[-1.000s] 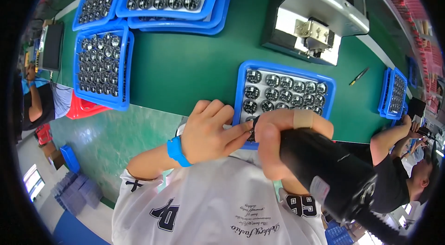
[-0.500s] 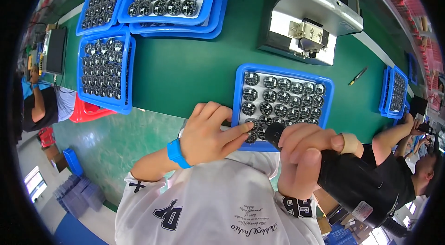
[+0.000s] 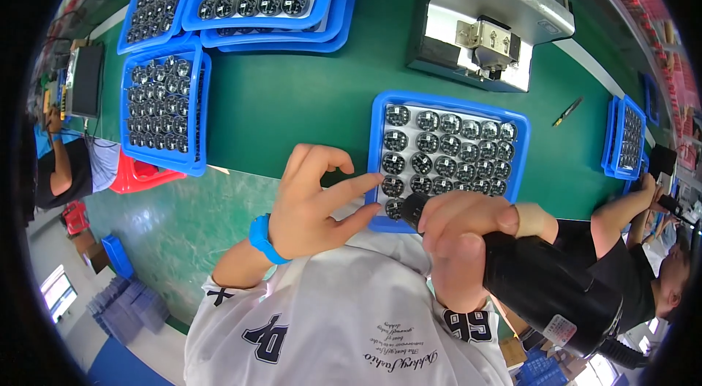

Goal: The person assembles electronic circuit boards by hand at a production station, then tests them. An electric screwdriver is used to secure electronic components onto the circuit boards, which are stored in blue trays.

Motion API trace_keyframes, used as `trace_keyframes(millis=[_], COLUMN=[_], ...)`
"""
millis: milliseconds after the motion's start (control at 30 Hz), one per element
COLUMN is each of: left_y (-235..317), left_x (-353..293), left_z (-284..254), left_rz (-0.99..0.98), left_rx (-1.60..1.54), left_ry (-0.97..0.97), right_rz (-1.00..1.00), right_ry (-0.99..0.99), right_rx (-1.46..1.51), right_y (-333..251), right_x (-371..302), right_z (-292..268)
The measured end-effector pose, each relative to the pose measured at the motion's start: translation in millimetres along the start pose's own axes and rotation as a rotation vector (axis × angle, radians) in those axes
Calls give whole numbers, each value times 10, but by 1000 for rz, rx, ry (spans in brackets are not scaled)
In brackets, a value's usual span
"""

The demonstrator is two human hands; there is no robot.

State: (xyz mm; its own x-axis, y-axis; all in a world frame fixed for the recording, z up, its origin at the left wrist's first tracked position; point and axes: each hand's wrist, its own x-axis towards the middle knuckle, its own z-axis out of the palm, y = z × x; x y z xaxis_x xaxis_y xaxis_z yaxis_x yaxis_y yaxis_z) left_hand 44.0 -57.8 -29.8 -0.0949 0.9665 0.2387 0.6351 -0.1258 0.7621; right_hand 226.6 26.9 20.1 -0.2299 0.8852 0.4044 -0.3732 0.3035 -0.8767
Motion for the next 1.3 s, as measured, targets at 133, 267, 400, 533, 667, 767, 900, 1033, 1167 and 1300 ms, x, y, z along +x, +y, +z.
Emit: trace_keyframes(millis=[133, 267, 400, 533, 667, 767, 900, 1033, 1167, 1300], left_y=[1, 6, 9, 4, 22, 39, 41, 21, 47, 48], left_x=[11, -15, -6, 9, 51, 94, 185, 154, 138, 163], left_z=[16, 69, 94, 104, 107, 120, 157, 157, 166, 186], left_rz=[24, 4, -4, 2, 5, -4, -8, -16, -8, -1], left_rx=[-44, -83, -95, -81, -88, -66, -9, -7, 23, 23], left_ry=[20, 19, 22, 16, -7, -34, -84, -93, -73, -71], right_rz=[-47, -14, -5, 1, -12, 106, -37, -63, 2, 48], right_ry=[-137, -114, -112, -102, -100, -431, -378, -499, -653, -563], right_rx=[-11, -81, -89, -68, -103, -152, -60, 18, -160, -201], right_y=[132, 177, 202, 221, 214, 92, 194, 249, 81, 78], right_x=[15, -12, -14, -10, -30, 100, 103, 167, 280, 278], right_z=[39, 91, 94, 104, 111, -71, 100, 77, 61, 156])
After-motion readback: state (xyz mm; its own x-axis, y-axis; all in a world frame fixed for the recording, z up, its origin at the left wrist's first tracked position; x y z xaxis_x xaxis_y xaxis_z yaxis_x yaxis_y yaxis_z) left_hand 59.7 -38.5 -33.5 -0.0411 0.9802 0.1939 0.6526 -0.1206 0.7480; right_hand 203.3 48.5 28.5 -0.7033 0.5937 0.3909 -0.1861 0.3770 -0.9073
